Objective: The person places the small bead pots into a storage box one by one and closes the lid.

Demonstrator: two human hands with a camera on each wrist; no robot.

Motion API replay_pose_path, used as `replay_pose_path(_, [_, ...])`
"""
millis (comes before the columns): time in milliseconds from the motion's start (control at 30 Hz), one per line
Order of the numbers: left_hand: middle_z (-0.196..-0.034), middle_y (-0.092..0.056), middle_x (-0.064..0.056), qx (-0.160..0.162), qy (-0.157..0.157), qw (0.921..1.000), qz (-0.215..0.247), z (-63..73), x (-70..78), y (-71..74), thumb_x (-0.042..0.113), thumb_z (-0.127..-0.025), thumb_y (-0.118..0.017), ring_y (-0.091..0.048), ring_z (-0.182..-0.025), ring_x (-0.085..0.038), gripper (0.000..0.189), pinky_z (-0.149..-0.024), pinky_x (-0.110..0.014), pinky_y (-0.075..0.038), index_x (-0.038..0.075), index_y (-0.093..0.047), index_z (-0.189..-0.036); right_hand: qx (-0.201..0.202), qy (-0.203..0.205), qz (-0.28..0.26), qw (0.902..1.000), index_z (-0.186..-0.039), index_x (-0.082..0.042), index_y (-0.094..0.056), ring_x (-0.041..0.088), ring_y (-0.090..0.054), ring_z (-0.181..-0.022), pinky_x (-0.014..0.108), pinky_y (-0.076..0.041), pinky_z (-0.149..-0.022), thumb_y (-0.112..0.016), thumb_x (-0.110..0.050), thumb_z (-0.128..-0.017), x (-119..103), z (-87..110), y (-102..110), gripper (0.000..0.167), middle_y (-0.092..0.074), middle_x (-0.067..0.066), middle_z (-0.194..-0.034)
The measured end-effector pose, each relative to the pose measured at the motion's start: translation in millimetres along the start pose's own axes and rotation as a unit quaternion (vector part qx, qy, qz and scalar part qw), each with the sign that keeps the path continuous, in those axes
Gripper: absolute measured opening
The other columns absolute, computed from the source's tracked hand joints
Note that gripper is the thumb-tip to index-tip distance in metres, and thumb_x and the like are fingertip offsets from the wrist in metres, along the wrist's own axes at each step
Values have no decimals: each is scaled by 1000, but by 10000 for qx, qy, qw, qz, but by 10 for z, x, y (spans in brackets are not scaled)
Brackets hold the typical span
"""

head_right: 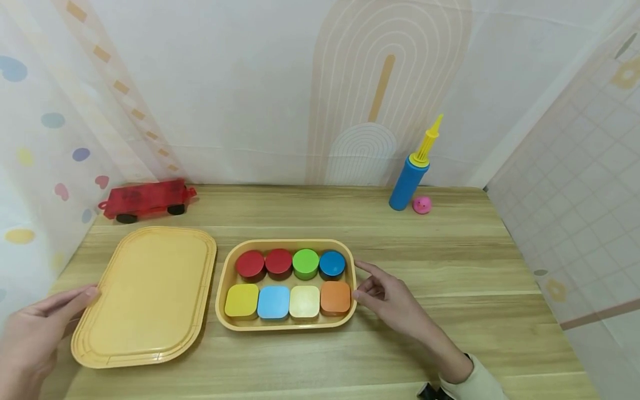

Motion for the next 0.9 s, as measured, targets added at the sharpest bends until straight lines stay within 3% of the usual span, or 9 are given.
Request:
replay_pose_path(133, [-83, -82, 13, 407, -40, 9975, 570, -6, 75, 16, 3, -98, -84, -78, -72, 0, 18, -64, -14, -62, 19, -92, -94, 7, 47, 32, 10000, -164, 2, -49, 22, -67, -95, 24, -59, -79, -73, -10, -108, 0, -5, 1, 62, -72, 6, -105])
replay_pose_path(267, [-86, -83, 9, 317, -126, 9924, 1183, -23, 180, 10, -2, -100, -80, -80, -73, -5, 20, -63, -18, -64, 14, -91, -96, 39, 95, 98, 9999, -164, 0, -49, 22, -67, -96, 25, -59, -80, -74, -12, -108, -5, -8, 11, 62, -73, 6, -107])
replay_pose_path(433, [-95, -85, 1, -540, -81, 9813, 1846, -2, 332, -131, -9, -104, -71, -82, -81, -12, 26, -67, -26, -67, 8, -90, -103, 382, 295, 109, 9988, -160, 0, -55, 21, -68, -102, 25, -61, -84, -72, -12, -109, -34, -7, 66, 56, -74, 9, -114])
replay_pose_path(633, [-104, -85, 0, -1472, 247, 9681, 2011, 32, 460, -462, -5, -109, -64, -82, -88, -13, 31, -71, -30, -69, 12, -90, -110, 1260, 889, -250, 9877, -146, 5, -66, 14, -68, -96, 22, -60, -80, -67, -3, -110, -85, -11, 149, 37, -74, 17, -113])
replay_pose_path(767, [-106, -85, 1, -1887, 301, 9672, 1671, 58, 475, -713, -2, -110, -64, -82, -87, -14, 30, -72, -31, -69, 14, -91, -111, 1560, 1200, -576, 9787, -139, 8, -69, 14, -72, -93, 23, -64, -79, -62, -1, -112, -125, -7, 179, 29, -75, 15, -108])
replay_pose_path(900, [-109, -85, 2, -2253, 231, 9686, 1025, 121, 489, -1001, 2, -110, -68, -82, -89, -13, 28, -74, -30, -69, 17, -91, -112, 1585, 1322, -765, 9755, -136, 8, -70, 18, -73, -90, 27, -65, -75, -57, -3, -115, -165, -24, 202, 27, -76, 13, -103])
Point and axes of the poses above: each hand's wrist, its own z-axis away from the middle knuckle, its own y-axis out of the back of the hand, x = y × z, the point moved 4 cm from there along -z, towards the middle knuckle
